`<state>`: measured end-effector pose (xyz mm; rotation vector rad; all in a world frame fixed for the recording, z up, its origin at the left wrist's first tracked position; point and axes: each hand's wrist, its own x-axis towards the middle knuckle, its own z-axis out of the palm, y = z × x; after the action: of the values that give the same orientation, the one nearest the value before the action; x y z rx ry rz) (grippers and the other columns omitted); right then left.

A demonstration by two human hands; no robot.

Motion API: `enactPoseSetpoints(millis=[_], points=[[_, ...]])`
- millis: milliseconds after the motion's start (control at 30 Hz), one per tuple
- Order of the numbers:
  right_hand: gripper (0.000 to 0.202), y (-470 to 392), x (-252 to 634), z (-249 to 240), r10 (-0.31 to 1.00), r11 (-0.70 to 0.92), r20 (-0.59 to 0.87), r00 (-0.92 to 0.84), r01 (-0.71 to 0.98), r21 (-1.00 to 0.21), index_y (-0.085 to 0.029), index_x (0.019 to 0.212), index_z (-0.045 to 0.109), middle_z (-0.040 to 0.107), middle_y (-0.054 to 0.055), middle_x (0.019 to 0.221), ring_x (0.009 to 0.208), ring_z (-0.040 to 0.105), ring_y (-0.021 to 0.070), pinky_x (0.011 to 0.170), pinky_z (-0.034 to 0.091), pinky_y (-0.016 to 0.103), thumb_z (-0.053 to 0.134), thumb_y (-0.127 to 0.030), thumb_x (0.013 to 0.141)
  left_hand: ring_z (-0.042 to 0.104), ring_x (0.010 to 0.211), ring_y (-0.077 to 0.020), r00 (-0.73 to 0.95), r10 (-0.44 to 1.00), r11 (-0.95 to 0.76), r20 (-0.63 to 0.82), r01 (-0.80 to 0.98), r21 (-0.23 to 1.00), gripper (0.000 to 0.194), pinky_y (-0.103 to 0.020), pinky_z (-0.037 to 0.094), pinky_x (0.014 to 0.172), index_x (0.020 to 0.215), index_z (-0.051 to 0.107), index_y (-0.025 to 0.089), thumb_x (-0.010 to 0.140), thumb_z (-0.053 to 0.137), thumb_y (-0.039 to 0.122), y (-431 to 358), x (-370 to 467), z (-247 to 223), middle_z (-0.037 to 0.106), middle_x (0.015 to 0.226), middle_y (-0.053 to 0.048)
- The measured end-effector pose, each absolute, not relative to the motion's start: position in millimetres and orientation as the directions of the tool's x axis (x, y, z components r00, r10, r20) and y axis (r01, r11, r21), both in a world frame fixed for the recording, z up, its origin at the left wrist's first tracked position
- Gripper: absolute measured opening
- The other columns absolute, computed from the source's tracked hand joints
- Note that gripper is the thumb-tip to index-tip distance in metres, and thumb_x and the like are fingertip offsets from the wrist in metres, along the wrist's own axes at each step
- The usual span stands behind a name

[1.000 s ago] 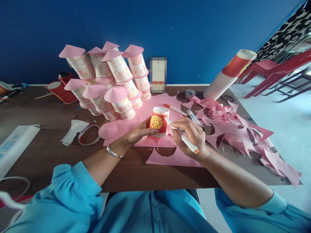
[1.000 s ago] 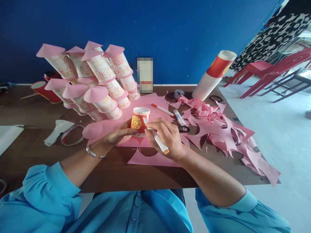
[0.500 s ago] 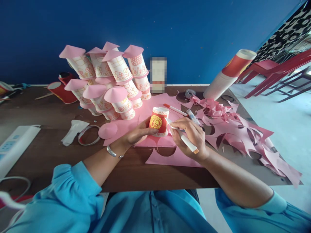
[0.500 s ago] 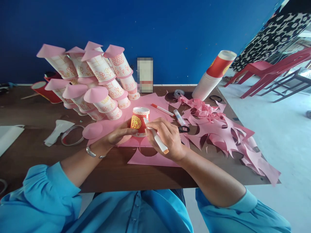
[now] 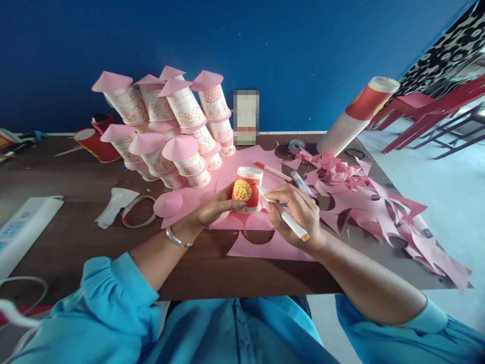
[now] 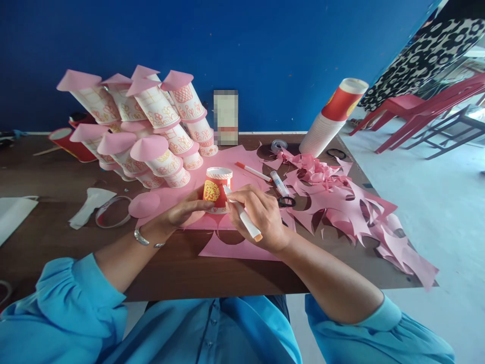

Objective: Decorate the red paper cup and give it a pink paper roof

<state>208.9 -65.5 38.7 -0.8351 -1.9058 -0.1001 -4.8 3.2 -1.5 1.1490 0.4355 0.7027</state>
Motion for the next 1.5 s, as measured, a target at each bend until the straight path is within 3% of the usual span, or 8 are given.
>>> enactPoseSetpoints(millis=[700, 967, 1233, 1500], points=[[0.022, -62.1, 209.0, 38.3, 0.476, 0.752, 0.849, -0.228, 0.606, -0.258, -0.023, 0.111, 0.061, 0.074, 0.001, 0.086, 0.073, 0.073, 0.0173, 0.066, 0.06, 0.032, 0.061, -0.006, 0.097, 0.072, 0.119, -0.026, 0.717, 0.697, 0.245, 0.022, -0.266, 0.932, 0.031, -0.038, 0.058, 0.103, 0.118, 0.074, 0.021, 0.088, 0.081, 0.025, 3.9, -6.7, -5.7, 0.077, 0.124, -0.008], [0.021, -61.8, 208.7, 39.2, 0.482, 0.751, 0.848, -0.222, 0.603, -0.268, -0.025, 0.111, 0.062, 0.073, 0.0, 0.085, 0.073, 0.073, 0.0173, 0.067, 0.06, 0.032, 0.061, -0.008, 0.098, 0.07, 0.123, -0.0296, 0.715, 0.699, 0.239, 0.015, -0.253, 0.938, 0.042, -0.042, 0.057, 0.106, 0.126, 0.073, 0.023, 0.086, 0.083, 0.032, 4.3, -6.9, -7.1, 0.076, 0.126, -0.01], [0.025, -63.3, 209.5, 37.6, 0.431, 0.803, 0.859, -0.274, 0.551, -0.227, -0.022, 0.114, 0.062, 0.076, 0.003, 0.089, 0.074, 0.074, 0.0174, 0.065, 0.062, 0.03, 0.062, -0.005, 0.095, 0.071, 0.12, -0.0278, 0.732, 0.677, 0.211, 0.07, -0.285, 0.935, 0.041, -0.039, 0.056, 0.104, 0.129, 0.07, 0.022, 0.089, 0.079, 0.026, 6.1, -5.2, -7.0, 0.077, 0.126, -0.009], [0.027, -64.5, 209.0, 38.7, 0.432, 0.801, 0.849, -0.305, 0.563, -0.205, -0.022, 0.114, 0.061, 0.076, 0.004, 0.088, 0.075, 0.074, 0.0175, 0.067, 0.063, 0.03, 0.061, -0.003, 0.095, 0.071, 0.12, -0.0272, 0.728, 0.685, 0.207, 0.037, -0.243, 0.948, 0.043, -0.04, 0.055, 0.105, 0.131, 0.069, 0.022, 0.089, 0.078, 0.023, 4.1, -5.8, -0.9, 0.077, 0.125, -0.009]])
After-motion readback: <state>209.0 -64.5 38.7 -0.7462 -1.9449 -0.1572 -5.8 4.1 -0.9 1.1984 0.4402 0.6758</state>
